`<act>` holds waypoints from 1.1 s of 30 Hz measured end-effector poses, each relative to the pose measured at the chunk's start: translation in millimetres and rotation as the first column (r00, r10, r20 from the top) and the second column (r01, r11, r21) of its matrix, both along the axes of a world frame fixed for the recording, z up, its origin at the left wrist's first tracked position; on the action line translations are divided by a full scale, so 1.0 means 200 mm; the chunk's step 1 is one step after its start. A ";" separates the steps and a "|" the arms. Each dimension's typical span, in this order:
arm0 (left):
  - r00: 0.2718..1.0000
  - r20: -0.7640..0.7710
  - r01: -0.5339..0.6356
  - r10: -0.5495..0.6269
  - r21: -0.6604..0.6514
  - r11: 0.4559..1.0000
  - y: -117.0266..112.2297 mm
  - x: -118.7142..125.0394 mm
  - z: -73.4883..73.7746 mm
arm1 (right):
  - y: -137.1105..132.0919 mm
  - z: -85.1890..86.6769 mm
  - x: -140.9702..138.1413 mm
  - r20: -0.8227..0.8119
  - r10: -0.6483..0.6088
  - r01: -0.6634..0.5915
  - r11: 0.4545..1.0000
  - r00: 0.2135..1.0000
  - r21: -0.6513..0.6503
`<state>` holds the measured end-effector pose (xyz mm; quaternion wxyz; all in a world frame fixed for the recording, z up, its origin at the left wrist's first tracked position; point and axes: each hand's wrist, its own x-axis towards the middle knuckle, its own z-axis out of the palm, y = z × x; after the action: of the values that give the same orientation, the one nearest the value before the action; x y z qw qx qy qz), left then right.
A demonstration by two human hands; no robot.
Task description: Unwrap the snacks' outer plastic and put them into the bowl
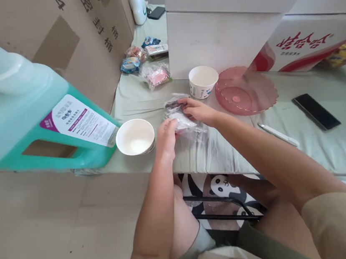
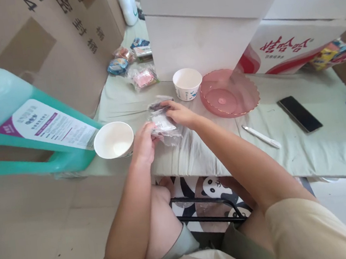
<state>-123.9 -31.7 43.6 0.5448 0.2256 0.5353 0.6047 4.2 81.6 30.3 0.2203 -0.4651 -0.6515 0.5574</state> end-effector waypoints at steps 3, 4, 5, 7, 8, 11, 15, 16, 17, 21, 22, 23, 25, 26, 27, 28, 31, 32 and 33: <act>1.000 -0.027 0.006 -0.006 0.006 1.000 0.00 0.03 0.00 | 0.11 -0.01 -0.07 -0.041 -0.009 0.008 1.000 0.999 -0.014; 0.999 -0.034 0.014 -0.014 0.003 1.000 0.01 0.03 0.00 | 0.14 0.00 -0.10 -0.051 -0.004 0.004 1.000 0.999 -0.008; 0.999 -0.045 0.022 -0.022 0.003 1.000 0.02 0.03 -0.01 | 0.18 0.00 -0.12 -0.066 0.001 -0.001 1.000 0.998 -0.005; 0.997 -0.078 0.013 -0.012 0.004 1.000 0.04 0.03 -0.02 | 0.25 0.02 -0.17 -0.095 0.009 -0.009 1.000 0.995 0.007; 0.996 -0.091 -0.008 0.008 0.004 1.000 0.06 0.03 -0.03 | 0.27 0.03 -0.19 -0.098 0.006 -0.005 1.000 0.995 0.015; 0.993 -0.088 -0.076 0.075 -0.001 0.997 0.09 0.01 -0.05 | 0.27 0.07 -0.20 -0.060 -0.036 0.038 0.999 0.998 0.034; 0.998 -0.044 -0.046 0.045 -0.015 0.999 0.10 -0.02 -0.04 | 0.09 0.08 -0.08 -0.084 -0.148 0.153 0.986 0.985 0.060; 0.998 -0.057 -0.010 0.009 -0.011 1.000 0.09 -0.04 -0.03 | 0.02 0.07 -0.02 -0.109 -0.181 0.188 0.980 0.977 0.059; 0.995 -0.087 0.040 -0.040 -0.001 0.999 0.07 -0.06 -0.02 | -0.06 0.07 0.03 -0.136 -0.212 0.219 0.975 0.968 0.040; 0.930 -0.233 0.310 -0.285 0.080 0.947 0.01 -0.12 0.00 | -0.36 0.02 0.23 -0.255 -0.382 0.360 0.924 0.888 -0.130; 0.908 -0.236 0.376 -0.346 0.097 0.922 -0.01 -0.12 0.01 | -0.41 0.01 0.26 -0.287 -0.418 0.370 0.906 0.862 -0.207; 0.879 -0.227 0.450 -0.419 0.106 0.887 -0.02 -0.12 0.02 | -0.45 0.00 0.30 -0.321 -0.445 0.364 0.887 0.836 -0.283; 0.780 -0.208 0.618 -0.591 0.105 0.779 -0.04 -0.07 0.04 | -0.51 0.00 0.37 -0.392 -0.482 0.338 0.860 0.784 -0.382; 0.707 -0.202 0.704 -0.678 0.097 0.704 -0.05 -0.04 0.05 | -0.53 0.00 0.41 -0.419 -0.495 0.339 0.855 0.761 -0.393; 0.628 -0.188 0.776 -0.755 0.089 0.624 -0.06 0.00 0.06 | -0.54 0.00 0.45 -0.432 -0.504 0.355 0.853 0.747 -0.381; 0.558 -0.154 0.830 -0.815 0.079 0.553 -0.06 0.04 0.05 | -0.55 0.00 0.49 -0.431 -0.513 0.383 0.853 0.742 -0.355; 0.492 0.059 0.869 -0.869 0.022 0.494 -0.05 0.15 0.01 | -0.57 -0.05 0.63 -0.384 -0.542 0.470 0.840 0.748 -0.271; 0.506 0.133 0.861 -0.852 -0.009 0.509 -0.03 0.19 -0.01 | -0.57 -0.07 0.66 -0.375 -0.548 0.488 0.837 0.748 -0.249; 0.523 0.183 0.850 -0.832 -0.042 0.525 -0.01 0.24 -0.03 | -0.57 -0.10 0.70 -0.375 -0.552 0.504 0.833 0.744 -0.226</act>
<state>-76.5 -34.0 37.7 0.8181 0.3783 0.3570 0.2453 144.1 -32.8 11.2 0.4797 -0.5088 -0.3970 0.5945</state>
